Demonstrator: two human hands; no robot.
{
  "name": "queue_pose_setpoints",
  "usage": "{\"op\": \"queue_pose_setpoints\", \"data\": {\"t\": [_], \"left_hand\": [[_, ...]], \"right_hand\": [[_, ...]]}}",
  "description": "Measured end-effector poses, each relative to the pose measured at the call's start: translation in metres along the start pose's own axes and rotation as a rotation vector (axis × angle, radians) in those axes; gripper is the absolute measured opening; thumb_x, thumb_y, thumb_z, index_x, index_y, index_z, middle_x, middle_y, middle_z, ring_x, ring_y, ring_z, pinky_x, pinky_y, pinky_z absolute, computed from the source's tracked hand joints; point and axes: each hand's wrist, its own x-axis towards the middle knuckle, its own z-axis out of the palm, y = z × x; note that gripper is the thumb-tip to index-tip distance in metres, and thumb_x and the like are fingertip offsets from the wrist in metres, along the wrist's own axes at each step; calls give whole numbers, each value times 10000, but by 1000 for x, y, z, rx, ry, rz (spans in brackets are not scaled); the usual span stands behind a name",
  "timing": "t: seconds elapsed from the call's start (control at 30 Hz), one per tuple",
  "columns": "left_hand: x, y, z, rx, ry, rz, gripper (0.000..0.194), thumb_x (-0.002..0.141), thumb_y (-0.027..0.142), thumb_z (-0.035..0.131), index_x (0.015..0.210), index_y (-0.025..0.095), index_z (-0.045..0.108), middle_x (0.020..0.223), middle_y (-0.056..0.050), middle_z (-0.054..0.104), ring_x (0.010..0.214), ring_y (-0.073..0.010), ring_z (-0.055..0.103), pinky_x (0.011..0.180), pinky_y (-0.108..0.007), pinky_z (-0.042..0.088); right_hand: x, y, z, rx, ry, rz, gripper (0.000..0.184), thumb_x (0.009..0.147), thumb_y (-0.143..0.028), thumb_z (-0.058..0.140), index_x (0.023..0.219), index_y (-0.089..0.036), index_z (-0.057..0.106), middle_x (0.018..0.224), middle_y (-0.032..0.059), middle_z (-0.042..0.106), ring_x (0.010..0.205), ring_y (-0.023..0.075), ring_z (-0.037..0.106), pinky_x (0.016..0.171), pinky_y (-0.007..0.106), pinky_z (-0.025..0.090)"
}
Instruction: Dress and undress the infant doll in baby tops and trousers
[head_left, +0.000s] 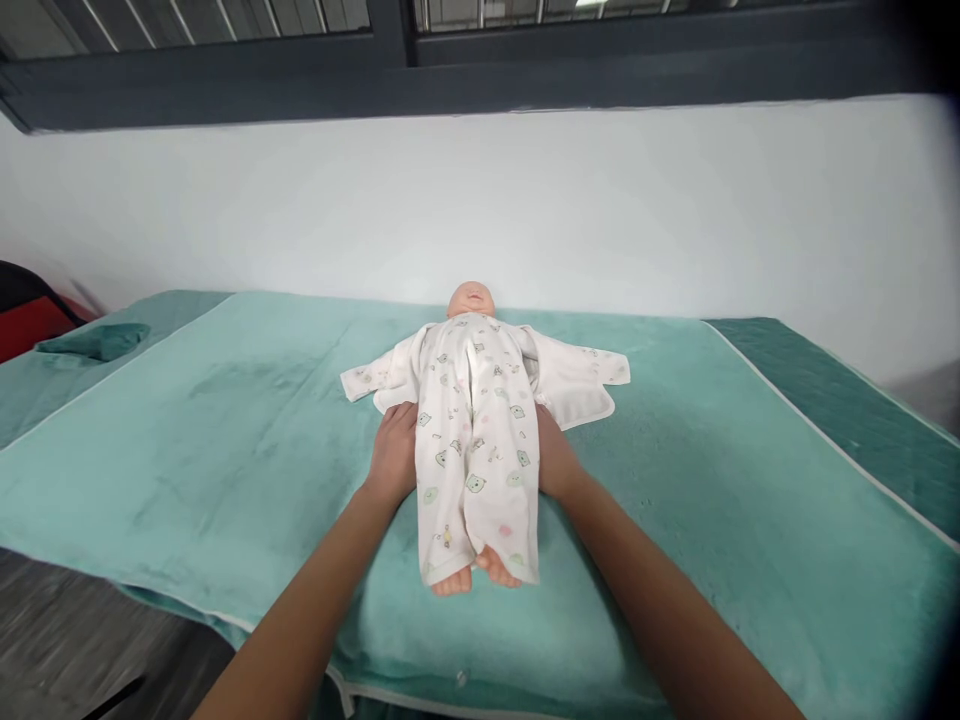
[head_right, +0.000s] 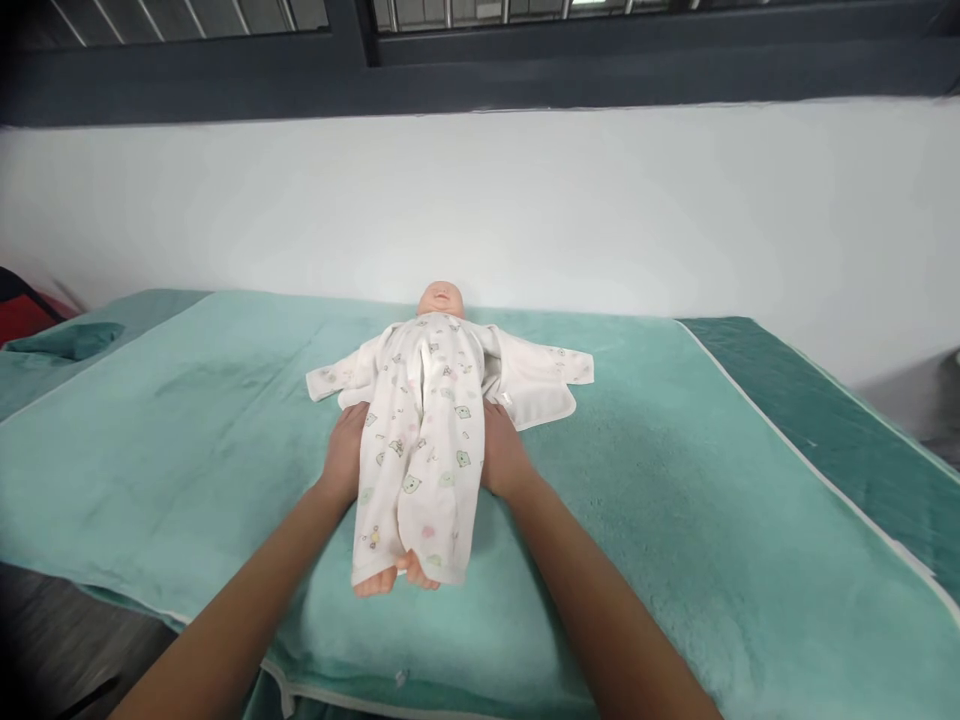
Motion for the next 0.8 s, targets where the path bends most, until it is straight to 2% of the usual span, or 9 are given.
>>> {"op": "queue_pose_setpoints", "data": {"t": [0.07, 0.2, 0.43, 0.6, 0.7, 0.8], "left_hand": [[-3, -1, -2, 53, 28, 47, 170, 852, 204, 540, 683, 214, 533, 770, -66, 588, 758, -234, 509, 707, -389, 390], [-6, -1, -6, 90, 115, 93, 242, 908, 161, 474, 674, 205, 513, 723, -47, 566, 726, -201, 481, 705, -365, 371], [-7, -3, -5, 45, 176, 121, 334, 932, 151, 466, 604, 195, 416, 619, -6, 458, 662, -161, 411, 673, -333, 340], [-8, -4, -4, 7, 187, 95, 345, 908, 118, 453, 580, 196, 380, 590, 1, 431, 634, -155, 396, 660, -329, 335], [-8, -3, -6, -29, 198, 53, 341, 883, 80, 409, 565, 203, 390, 568, -2, 438, 619, -158, 411, 656, -335, 342], [-8, -2, -10, -98, 218, 25, 315, 870, 67, 397, 600, 210, 471, 553, 3, 476, 606, -159, 448, 658, -343, 359]], "right_hand": [[-1, 2, -1, -64, -11, -9, 243, 860, -196, 559, 1081, -148, 647, 1132, 124, 652, 1084, 279, 561, 955, 403, 414], [-4, 6, -6, -134, -28, -40, 102, 843, -156, 547, 850, -168, 648, 990, 97, 672, 982, 246, 578, 867, 353, 416], [-9, 8, -18, -185, -122, -125, 142, 763, -101, 563, 665, -178, 631, 782, 41, 669, 801, 195, 600, 751, 300, 386], [-10, 4, -22, -169, -167, -54, 169, 711, -107, 553, 555, -173, 560, 652, 19, 595, 629, 151, 528, 599, 275, 303], [-11, 4, -24, -83, -159, -25, 192, 701, -113, 527, 519, -170, 508, 586, -1, 525, 551, 127, 459, 560, 272, 256], [-12, 5, -30, 139, -106, 10, 239, 740, -96, 439, 529, -178, 512, 565, -13, 496, 548, 123, 463, 567, 254, 302]]}}
